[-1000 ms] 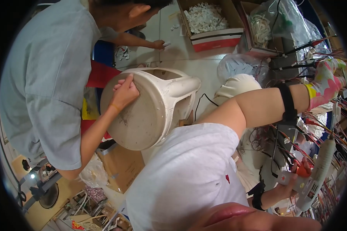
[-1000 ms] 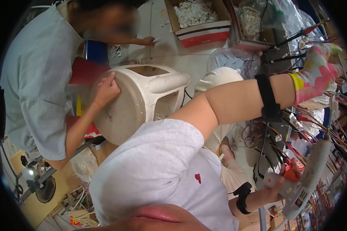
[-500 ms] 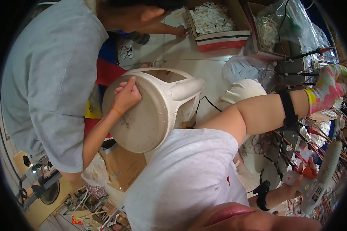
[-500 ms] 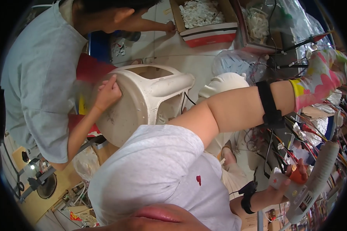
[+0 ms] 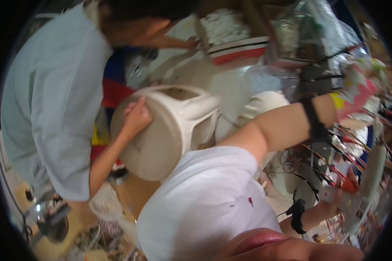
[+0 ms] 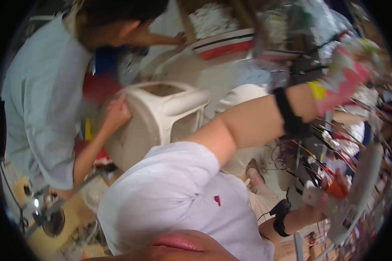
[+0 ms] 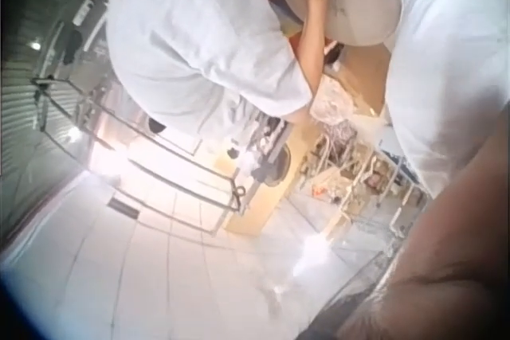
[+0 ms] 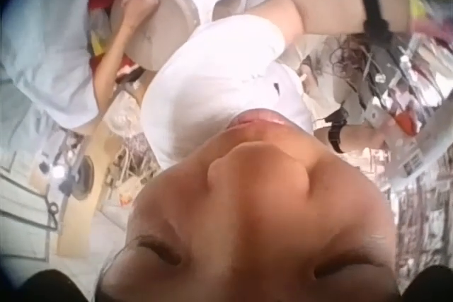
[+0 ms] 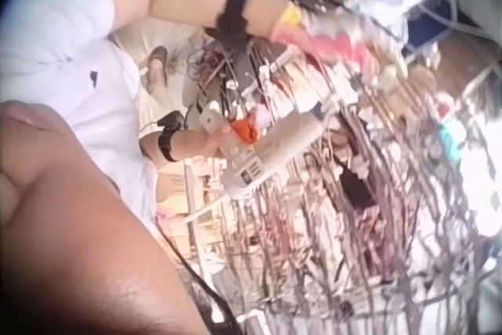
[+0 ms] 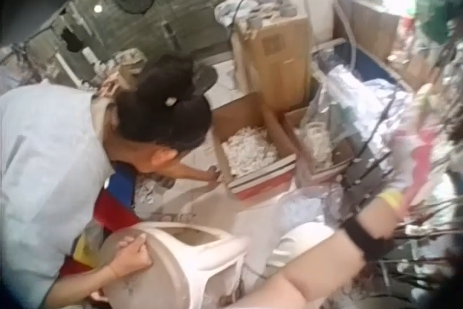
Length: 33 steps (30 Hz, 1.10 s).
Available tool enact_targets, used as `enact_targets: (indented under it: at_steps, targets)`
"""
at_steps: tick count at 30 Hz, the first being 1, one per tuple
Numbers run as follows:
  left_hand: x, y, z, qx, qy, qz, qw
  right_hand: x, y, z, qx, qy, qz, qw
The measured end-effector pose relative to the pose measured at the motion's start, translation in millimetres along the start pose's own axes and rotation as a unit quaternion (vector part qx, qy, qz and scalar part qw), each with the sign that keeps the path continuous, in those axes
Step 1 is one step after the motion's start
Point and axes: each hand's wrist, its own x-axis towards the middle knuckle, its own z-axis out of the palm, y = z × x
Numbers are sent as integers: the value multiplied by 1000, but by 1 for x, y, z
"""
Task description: The person applies glue to wire connectors with a glue gun, then picks up a stack of labels and places them into a plastic bag.
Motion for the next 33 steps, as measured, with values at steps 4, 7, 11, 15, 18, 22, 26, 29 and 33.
enact_targets:
  at_steps: [4, 7, 11, 15, 18, 22, 26, 29, 33]
  targets:
    - [-28, 35, -17, 340, -72, 33, 937, 7, -11, 32, 25, -20, 29, 999]
    - [-22, 37, 13, 473, -17, 80, 877, 20, -28, 46, 107, -22, 65, 992]
    - [-19, 44, 19, 480, -32, 94, 872, 27, -37, 53, 150, -26, 36, 988]
    - [-37, 24, 26, 526, 21, 7, 850, 27, -12, 39, 110, -31, 48, 992]
    - [-27, -2, 11, 450, 13, 38, 892, 39, -2, 39, 102, -6, -15, 995]
    - [-31, 22, 17, 401, 10, 37, 915, 48, -14, 62, 104, 27, 72, 992]
    - [-12, 38, -5, 450, -39, 51, 891, 67, -7, 75, 142, -64, 22, 988]
    - [-10, 19, -8, 460, -28, 45, 887, 73, -9, 63, 148, -78, 24, 986]
    - [-22, 39, -117, 767, -131, 283, 561, 74, -17, 66, 119, -50, 61, 990]
